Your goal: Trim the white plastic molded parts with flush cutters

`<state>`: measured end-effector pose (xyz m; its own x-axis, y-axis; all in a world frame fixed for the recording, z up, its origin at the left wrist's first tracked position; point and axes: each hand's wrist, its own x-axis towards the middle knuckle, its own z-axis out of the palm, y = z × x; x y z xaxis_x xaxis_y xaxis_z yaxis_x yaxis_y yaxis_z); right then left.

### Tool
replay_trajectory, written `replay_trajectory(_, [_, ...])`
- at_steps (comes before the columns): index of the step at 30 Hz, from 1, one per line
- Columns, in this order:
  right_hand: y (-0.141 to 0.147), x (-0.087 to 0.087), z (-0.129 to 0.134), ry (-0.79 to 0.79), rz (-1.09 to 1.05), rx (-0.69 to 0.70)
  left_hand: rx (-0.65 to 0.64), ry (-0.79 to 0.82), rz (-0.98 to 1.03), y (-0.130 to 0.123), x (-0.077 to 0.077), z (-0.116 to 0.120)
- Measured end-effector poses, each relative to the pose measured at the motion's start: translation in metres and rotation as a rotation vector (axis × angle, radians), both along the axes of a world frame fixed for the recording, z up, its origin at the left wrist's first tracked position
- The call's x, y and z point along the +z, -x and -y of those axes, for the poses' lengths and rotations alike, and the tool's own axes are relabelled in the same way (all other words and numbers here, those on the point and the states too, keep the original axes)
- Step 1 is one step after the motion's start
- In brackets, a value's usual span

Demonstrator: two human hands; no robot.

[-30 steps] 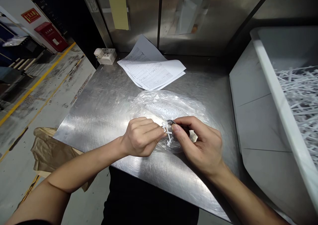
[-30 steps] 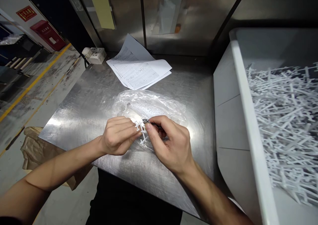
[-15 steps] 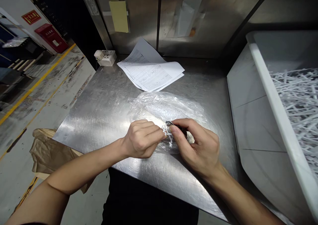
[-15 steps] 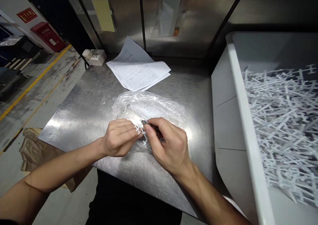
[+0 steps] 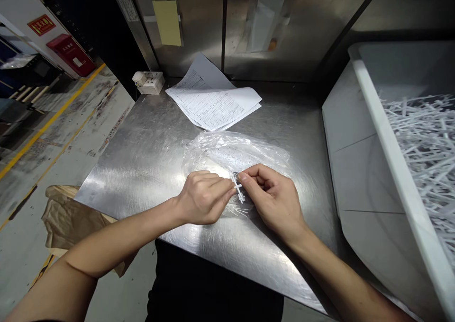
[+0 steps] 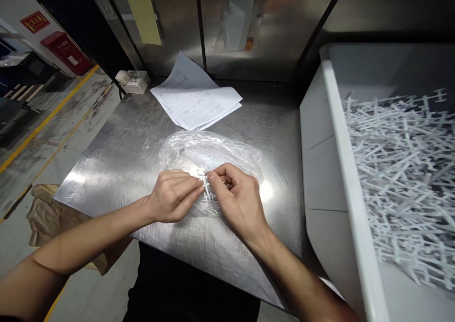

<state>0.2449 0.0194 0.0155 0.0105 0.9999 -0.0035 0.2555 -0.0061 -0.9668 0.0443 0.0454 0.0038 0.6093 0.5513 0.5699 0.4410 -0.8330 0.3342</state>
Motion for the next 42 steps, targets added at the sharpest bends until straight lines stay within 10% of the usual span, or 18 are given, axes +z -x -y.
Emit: replay_trajectory(42, [-0.006,0.011,0.011,-0.57,0.246,0.121,-0.01,-0.169,-0.019,0.001,0.005,-0.002])
